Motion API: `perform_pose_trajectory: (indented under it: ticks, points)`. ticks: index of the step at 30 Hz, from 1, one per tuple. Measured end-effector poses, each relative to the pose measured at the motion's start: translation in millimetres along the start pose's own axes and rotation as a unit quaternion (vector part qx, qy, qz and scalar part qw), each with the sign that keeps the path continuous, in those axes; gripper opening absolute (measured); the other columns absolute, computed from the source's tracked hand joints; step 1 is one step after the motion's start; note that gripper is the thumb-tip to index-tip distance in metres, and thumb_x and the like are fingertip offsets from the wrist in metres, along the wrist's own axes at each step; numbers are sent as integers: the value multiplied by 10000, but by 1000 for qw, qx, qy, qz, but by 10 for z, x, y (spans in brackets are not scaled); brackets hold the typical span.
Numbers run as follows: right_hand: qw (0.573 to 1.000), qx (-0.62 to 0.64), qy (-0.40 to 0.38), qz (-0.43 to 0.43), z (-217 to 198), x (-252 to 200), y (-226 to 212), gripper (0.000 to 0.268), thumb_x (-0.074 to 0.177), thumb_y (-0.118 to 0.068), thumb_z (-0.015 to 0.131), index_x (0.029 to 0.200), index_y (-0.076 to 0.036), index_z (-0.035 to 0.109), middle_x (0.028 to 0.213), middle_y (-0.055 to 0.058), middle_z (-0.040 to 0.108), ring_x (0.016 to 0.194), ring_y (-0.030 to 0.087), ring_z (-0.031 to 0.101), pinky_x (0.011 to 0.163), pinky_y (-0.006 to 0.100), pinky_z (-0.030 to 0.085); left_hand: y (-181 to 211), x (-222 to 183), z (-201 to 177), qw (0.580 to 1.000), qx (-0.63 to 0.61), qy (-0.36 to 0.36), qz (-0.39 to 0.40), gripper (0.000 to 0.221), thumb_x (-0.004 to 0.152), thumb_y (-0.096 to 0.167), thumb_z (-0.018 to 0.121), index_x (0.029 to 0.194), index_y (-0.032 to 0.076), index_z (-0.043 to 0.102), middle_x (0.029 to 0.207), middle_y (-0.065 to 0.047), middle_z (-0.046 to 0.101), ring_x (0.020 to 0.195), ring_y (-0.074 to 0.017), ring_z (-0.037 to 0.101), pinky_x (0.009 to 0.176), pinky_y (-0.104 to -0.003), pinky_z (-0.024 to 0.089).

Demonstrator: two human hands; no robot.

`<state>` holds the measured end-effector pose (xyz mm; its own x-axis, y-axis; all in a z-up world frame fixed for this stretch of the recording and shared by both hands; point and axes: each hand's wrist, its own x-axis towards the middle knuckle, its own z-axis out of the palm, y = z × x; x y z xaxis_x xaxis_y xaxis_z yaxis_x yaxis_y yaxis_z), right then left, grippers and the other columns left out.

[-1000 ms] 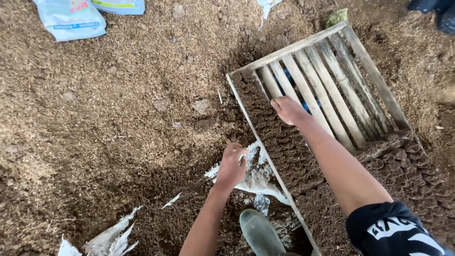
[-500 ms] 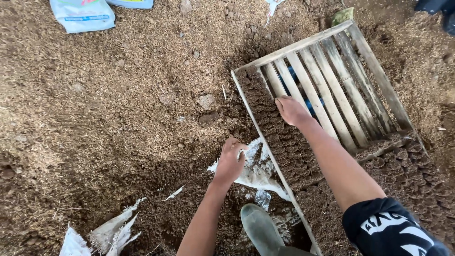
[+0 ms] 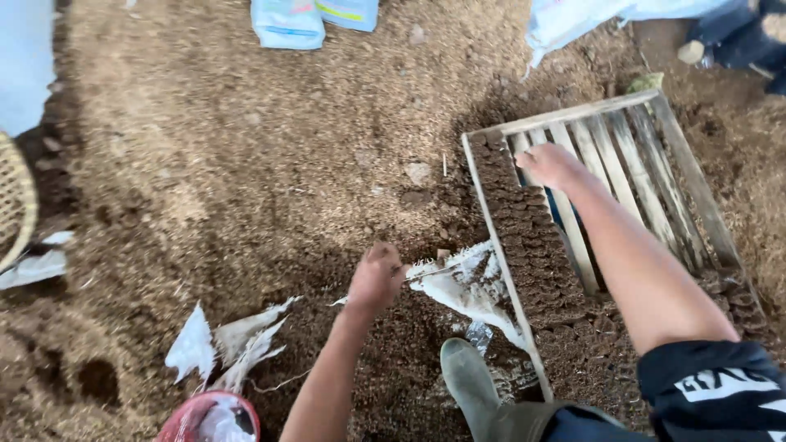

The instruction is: The person picks small brown objects from a pile of husks on the ground and places them into rows on a wooden tray.

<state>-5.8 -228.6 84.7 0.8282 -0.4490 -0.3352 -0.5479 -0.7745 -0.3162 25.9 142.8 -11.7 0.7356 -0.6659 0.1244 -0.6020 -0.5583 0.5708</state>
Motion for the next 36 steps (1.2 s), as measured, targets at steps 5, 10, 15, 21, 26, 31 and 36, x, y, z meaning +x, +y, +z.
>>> perform_pose_trajectory:
  ticks: [5,10,15,21,26,31,36]
  points:
    - [981,-117,-37,-148,-664,-632,-1460,370,956,-277,418,985,1,660,815,106,699,667,241,637,625,322,493,-662,-725,-568,991,101,-19,-87,267,843,334,592,716,113,671,815,-32,584,903,-251,604,859,-455,484]
    - [948,-141,-45,-282,-611,-1349,-2775,204,880,-189,536,1039,-113,641,1012,104,667,929,337,626,821,434,481,-1828,-1610,-770,947,125,-61,-291,316,842,415,476,862,159,659,1017,-36,579,939,-292,602,796,-449,537]
    - [950,95,-88,-286,105,-2306,-3572,491,845,-158,563,1322,-145,447,1382,98,409,1259,314,385,1058,476,267,-2684,-2944,-602,921,173,-37,-348,205,738,224,603,935,169,620,1021,-66,552,942,-290,613,779,-423,551]
    - [907,168,-275,-270,1107,-3018,-3686,381,894,-169,514,1271,-113,520,1305,133,504,1219,291,465,1045,445,338,-2553,-3679,-575,904,70,27,-421,372,715,204,703,1080,182,632,1100,-135,537,974,-362,603,861,-420,528]
    - [896,198,-337,-212,1506,-3098,-3342,389,912,-172,486,1270,-17,493,1329,190,463,1215,334,463,1029,454,372,-2553,-3847,-344,910,2,26,-414,404,630,288,788,996,191,649,1009,-116,559,918,-368,621,813,-425,534]
    - [906,243,-310,-157,1605,-3040,-3181,338,913,-142,482,1213,-1,547,1249,212,528,1148,325,535,974,423,443,-2671,-3737,-196,893,31,-1,-450,430,585,231,820,971,199,632,856,-42,625,885,-255,659,798,-358,536]
    - [917,227,-300,-136,1502,-3092,-3214,341,919,-162,472,1215,-10,549,1226,205,551,1143,303,546,984,405,433,-2590,-3673,-379,857,20,49,-513,234,654,216,783,839,145,658,784,-121,681,807,-315,679,708,-421,563]
